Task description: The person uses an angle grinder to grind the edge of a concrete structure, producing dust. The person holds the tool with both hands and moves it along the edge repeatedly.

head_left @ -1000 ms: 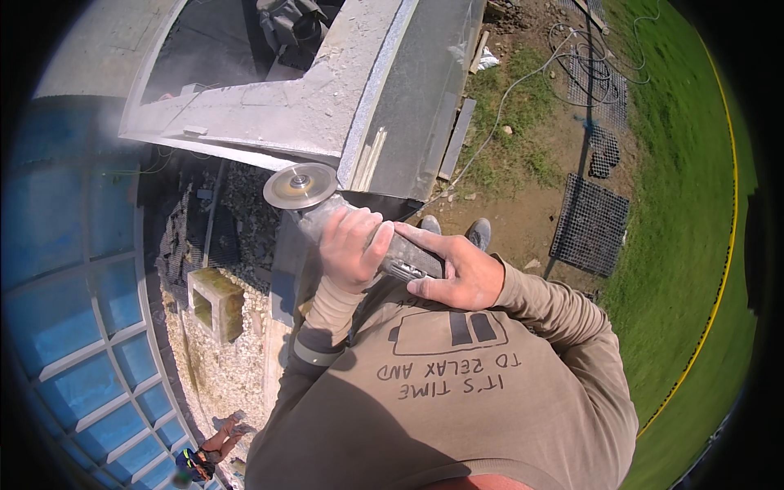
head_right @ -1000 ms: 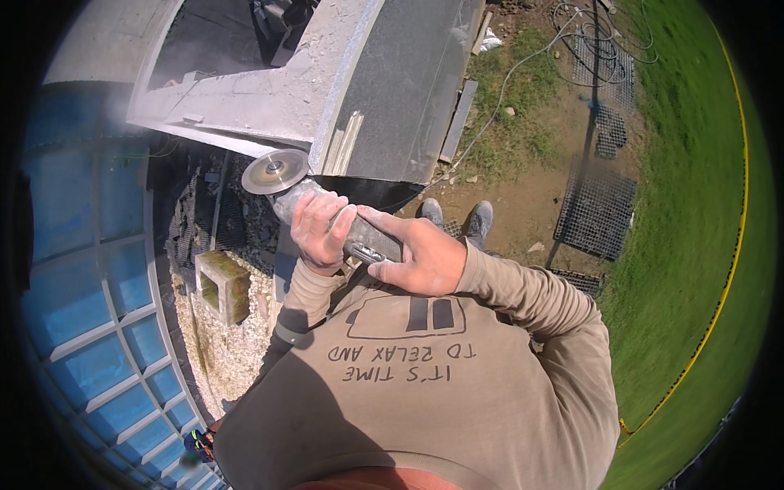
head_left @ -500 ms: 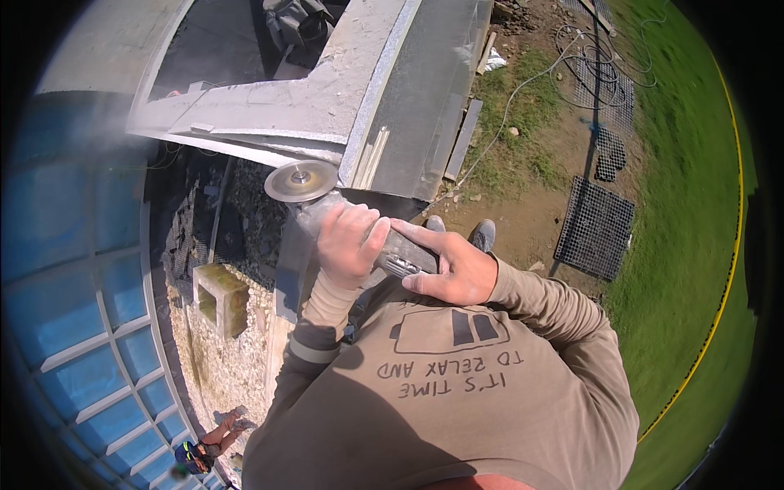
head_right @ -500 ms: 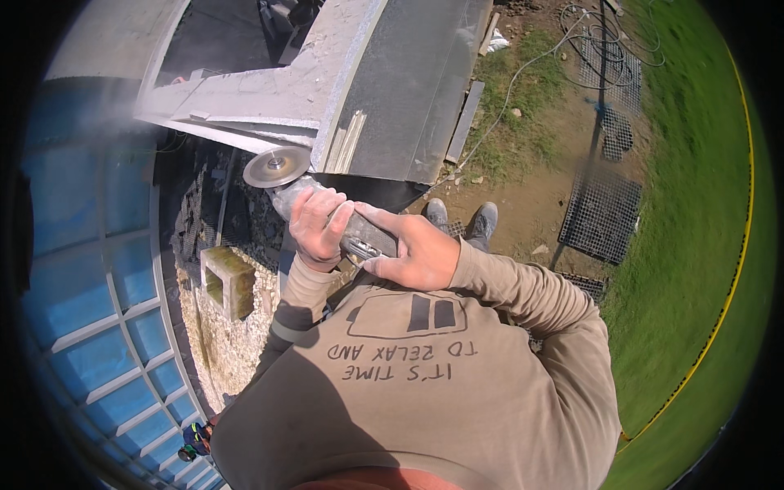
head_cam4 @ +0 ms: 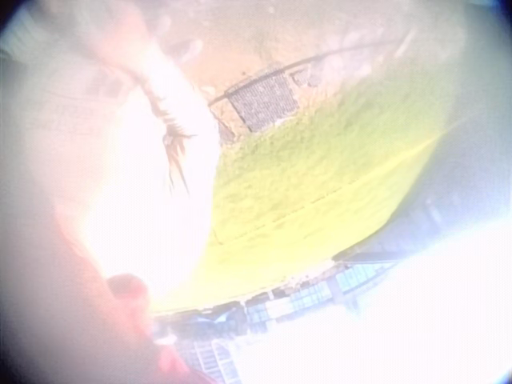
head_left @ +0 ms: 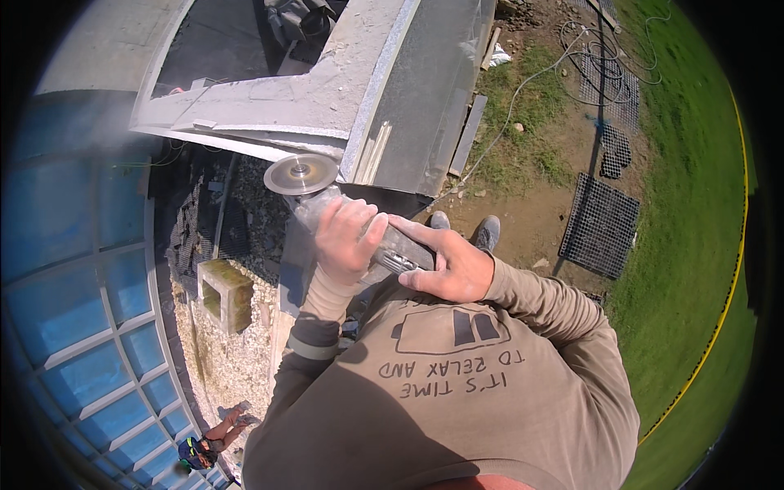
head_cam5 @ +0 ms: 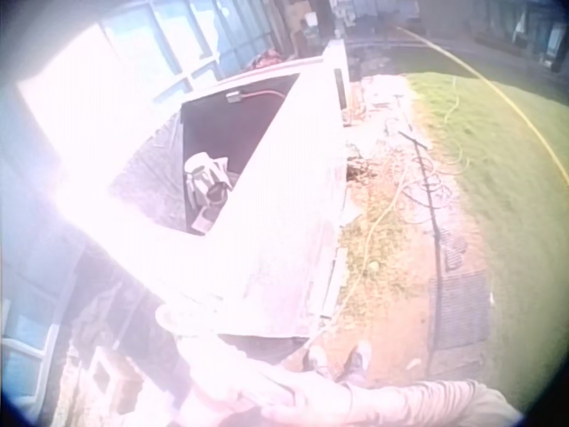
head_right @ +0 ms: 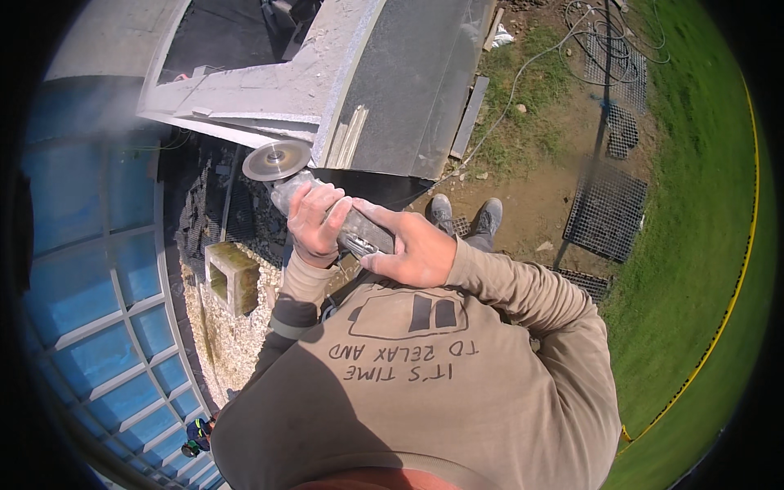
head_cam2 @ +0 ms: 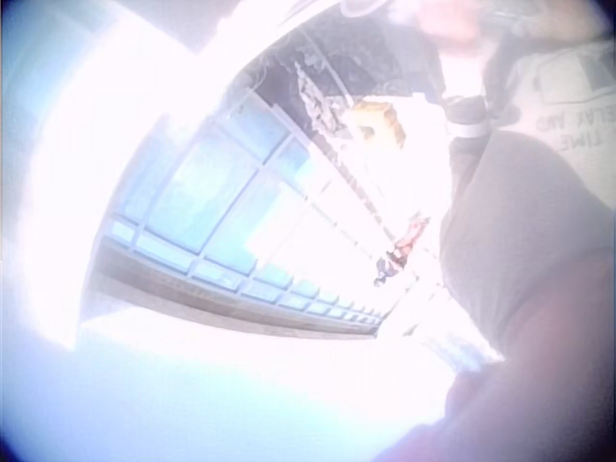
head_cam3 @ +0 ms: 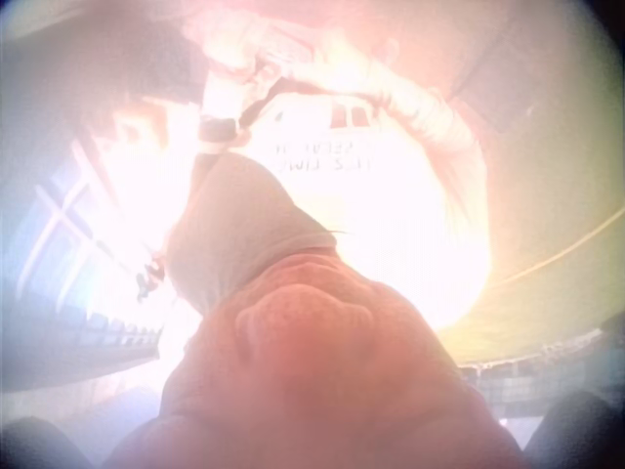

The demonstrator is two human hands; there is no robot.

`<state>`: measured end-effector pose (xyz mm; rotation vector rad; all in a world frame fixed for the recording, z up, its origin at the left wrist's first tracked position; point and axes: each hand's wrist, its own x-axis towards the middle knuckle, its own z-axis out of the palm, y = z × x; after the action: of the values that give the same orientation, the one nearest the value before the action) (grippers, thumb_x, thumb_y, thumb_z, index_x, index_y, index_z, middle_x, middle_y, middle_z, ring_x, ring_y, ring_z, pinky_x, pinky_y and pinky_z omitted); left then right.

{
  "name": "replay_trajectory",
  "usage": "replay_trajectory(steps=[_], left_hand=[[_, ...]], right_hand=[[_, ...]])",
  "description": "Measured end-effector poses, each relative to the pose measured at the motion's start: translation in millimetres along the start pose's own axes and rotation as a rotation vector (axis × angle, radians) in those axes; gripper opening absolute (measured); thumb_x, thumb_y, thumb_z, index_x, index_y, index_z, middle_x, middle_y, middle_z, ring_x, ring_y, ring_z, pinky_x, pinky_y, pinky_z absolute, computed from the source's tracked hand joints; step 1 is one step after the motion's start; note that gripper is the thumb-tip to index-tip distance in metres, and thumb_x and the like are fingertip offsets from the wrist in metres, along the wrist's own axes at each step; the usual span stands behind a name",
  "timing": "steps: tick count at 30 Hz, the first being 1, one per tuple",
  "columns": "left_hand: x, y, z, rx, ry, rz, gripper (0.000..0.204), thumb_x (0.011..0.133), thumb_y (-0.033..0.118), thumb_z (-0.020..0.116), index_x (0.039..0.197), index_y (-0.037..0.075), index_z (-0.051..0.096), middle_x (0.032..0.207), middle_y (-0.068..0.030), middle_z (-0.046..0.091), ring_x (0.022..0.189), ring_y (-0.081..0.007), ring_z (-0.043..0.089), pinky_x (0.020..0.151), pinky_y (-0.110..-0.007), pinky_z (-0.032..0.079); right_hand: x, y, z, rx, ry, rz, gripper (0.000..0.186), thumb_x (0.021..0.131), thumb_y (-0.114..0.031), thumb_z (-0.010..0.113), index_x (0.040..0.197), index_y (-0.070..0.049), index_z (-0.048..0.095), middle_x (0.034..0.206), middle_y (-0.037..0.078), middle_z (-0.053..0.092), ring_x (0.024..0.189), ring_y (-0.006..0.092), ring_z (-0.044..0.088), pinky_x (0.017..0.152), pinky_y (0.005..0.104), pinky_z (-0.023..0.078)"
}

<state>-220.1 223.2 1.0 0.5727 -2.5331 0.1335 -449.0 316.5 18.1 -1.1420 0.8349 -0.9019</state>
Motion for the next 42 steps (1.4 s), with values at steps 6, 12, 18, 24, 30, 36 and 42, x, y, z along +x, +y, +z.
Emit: replay_trajectory(steps=[6,12,18,24,30,36,42], left_hand=[[-1.0,5.4,1.2,0.008,0.025,0.005,0.028,0.087,0.013,0.069,0.114,0.016,0.065,0.109,-0.0046,0.071,0.103,-0.0268,0.071,0.103,-0.050,0.050],[-0.6,8.2,0.8,-0.007,0.029,-0.001,0.028,0.085,0.014,0.070,0.113,0.016,0.067,0.110,-0.0054,0.071,0.105,-0.0264,0.070,0.099,-0.052,0.052],[-0.7,7.8,1.9,-0.009,0.038,0.007,0.028,0.085,0.014,0.070,0.113,0.016,0.068,0.108,-0.0051,0.070,0.105,-0.0261,0.069,0.100,-0.052,0.052],[-1.6,8.8,2.2,-0.010,0.033,0.007,0.029,0.086,0.014,0.070,0.114,0.016,0.067,0.109,-0.0049,0.069,0.105,-0.0259,0.069,0.100,-0.052,0.052],[-2.2,12.4,3.9,-0.013,0.041,0.003,0.029,0.086,0.014,0.070,0.114,0.017,0.067,0.109,-0.0045,0.069,0.105,-0.0257,0.069,0.100,-0.051,0.052],[-0.7,7.5,4.3,-0.011,0.011,0.013,0.030,0.085,0.014,0.069,0.115,0.014,0.067,0.111,-0.0056,0.069,0.107,-0.0265,0.069,0.100,-0.052,0.052],[0.3,-3.8,-0.9,-0.005,0.010,0.023,0.032,0.084,0.014,0.070,0.116,0.014,0.067,0.110,-0.0060,0.070,0.107,-0.0272,0.068,0.100,-0.053,0.052]], right_hand=[[-6.0,1.0,3.2,-0.012,0.016,-0.029,0.086,0.089,-0.018,0.071,0.163,0.000,0.030,0.119,0.013,0.069,0.086,0.0099,0.059,0.072,0.0239,0.051],[-9.2,0.4,2.9,-0.001,0.004,0.005,0.086,0.090,-0.017,0.072,0.162,0.003,0.030,0.131,0.016,0.066,0.105,0.0152,0.062,0.088,0.0268,0.051],[-9.8,2.8,3.0,-0.010,-0.007,0.009,0.086,0.090,-0.018,0.072,0.160,0.007,0.029,0.142,0.022,0.060,0.129,0.0223,0.056,0.109,0.0324,0.044],[-9.6,-3.4,2.9,-0.014,-0.002,-0.010,0.087,0.088,-0.016,0.071,0.159,0.011,0.028,0.124,0.029,0.067,0.115,0.0248,0.066,0.098,0.0335,0.051],[-15.7,-3.4,0.9,-0.008,-0.007,0.042,0.086,0.089,-0.017,0.071,0.160,0.008,0.028,0.124,0.024,0.067,0.110,0.0210,0.064,0.093,0.0310,0.051],[-10.4,2.6,0.0,-0.033,0.007,-0.004,0.086,0.090,-0.017,0.072,0.162,0.003,0.030,0.129,0.019,0.065,0.107,0.0167,0.062,0.089,0.0281,0.051],[1.6,-0.3,1.1,-0.014,-0.018,0.008,0.086,0.089,-0.015,0.071,0.160,0.007,0.028,0.125,0.023,0.067,0.109,0.0202,0.065,0.093,0.0319,0.052]])
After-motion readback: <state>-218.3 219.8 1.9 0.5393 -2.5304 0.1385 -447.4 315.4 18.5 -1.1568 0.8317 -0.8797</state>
